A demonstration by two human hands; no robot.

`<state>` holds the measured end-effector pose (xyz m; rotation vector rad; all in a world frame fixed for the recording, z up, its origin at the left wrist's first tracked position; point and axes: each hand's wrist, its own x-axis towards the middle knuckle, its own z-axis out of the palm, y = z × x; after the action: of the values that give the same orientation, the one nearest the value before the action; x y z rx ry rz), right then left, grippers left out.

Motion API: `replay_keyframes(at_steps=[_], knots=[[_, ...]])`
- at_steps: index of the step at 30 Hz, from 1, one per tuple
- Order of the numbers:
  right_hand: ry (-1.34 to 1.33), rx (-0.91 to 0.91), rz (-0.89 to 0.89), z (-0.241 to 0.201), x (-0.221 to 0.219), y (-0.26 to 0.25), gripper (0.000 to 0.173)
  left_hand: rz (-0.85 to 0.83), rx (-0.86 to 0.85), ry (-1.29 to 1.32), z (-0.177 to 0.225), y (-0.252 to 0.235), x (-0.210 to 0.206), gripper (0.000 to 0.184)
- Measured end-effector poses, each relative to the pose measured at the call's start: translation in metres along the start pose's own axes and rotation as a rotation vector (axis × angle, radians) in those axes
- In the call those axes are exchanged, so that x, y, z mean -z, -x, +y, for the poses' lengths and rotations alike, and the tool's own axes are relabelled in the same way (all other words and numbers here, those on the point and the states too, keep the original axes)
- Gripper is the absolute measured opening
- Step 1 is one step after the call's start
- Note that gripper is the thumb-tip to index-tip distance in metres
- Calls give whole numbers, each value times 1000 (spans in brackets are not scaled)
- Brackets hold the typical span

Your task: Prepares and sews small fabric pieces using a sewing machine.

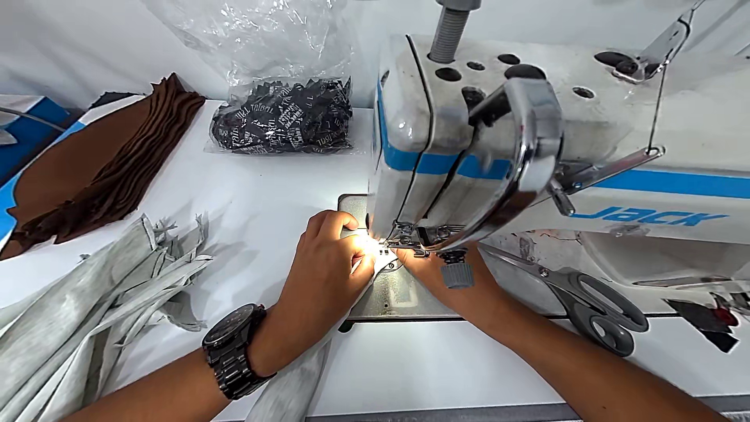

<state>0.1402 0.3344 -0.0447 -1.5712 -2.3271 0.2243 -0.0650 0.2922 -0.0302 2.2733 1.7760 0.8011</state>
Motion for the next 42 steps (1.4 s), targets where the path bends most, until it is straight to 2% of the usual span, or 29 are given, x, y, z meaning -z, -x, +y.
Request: replay_keyframes(at_steps=[10, 13, 15, 18, 21, 23, 25, 28, 30, 32, 34, 35, 37, 38, 40, 42], knots=[[-38, 40, 118, -3, -2, 2, 20, 25, 0, -37, -6, -9, 0, 18], [-124, 86, 164, 3, 20, 6, 16, 33, 3, -38, -5, -12, -1, 19], [-105, 82, 146, 22, 54, 25, 18, 45, -8, -35, -5, -12, -2, 19], [104, 16, 171, 78, 94, 83, 28, 64, -20, -34, -6, -15, -4, 22], [172, -47, 152, 128, 96, 140, 41, 82, -20, -32, -6, -15, -6, 23], [171, -27, 157, 139, 91, 157, 41, 97, -13, -12, -3, -16, -8, 23], [145, -36, 106, 136, 97, 167, 43, 86, -4, 8, -3, -18, -10, 25], [161, -183, -103, 104, 119, 187, 67, 90, 1, 72, -11, -18, -13, 28], [209, -318, -209, 75, 129, 206, 68, 51, 107, 186, -4, -6, 3, 24], [233, -451, -189, 55, 123, 227, 65, 13, 294, 429, 19, 24, 29, 24], [121, -493, -69, 52, 108, 252, 64, 54, 428, 763, 41, 70, 41, 25], [-18, -467, 1, 55, 101, 267, 64, 83, 466, 917, 50, 94, 45, 22], [-519, -340, 99, 55, 85, 294, 67, 179, 502, 1131, 70, 138, 50, 14], [-840, -229, 124, 47, 73, 305, 75, 229, 503, 1173, 78, 158, 52, 12], [-1276, 7, 41, 16, 46, 317, 91, 293, 473, 1174, 95, 189, 56, 16], [-1394, 109, -98, -25, 29, 328, 82, 314, 429, 1150, 110, 211, 60, 22]])
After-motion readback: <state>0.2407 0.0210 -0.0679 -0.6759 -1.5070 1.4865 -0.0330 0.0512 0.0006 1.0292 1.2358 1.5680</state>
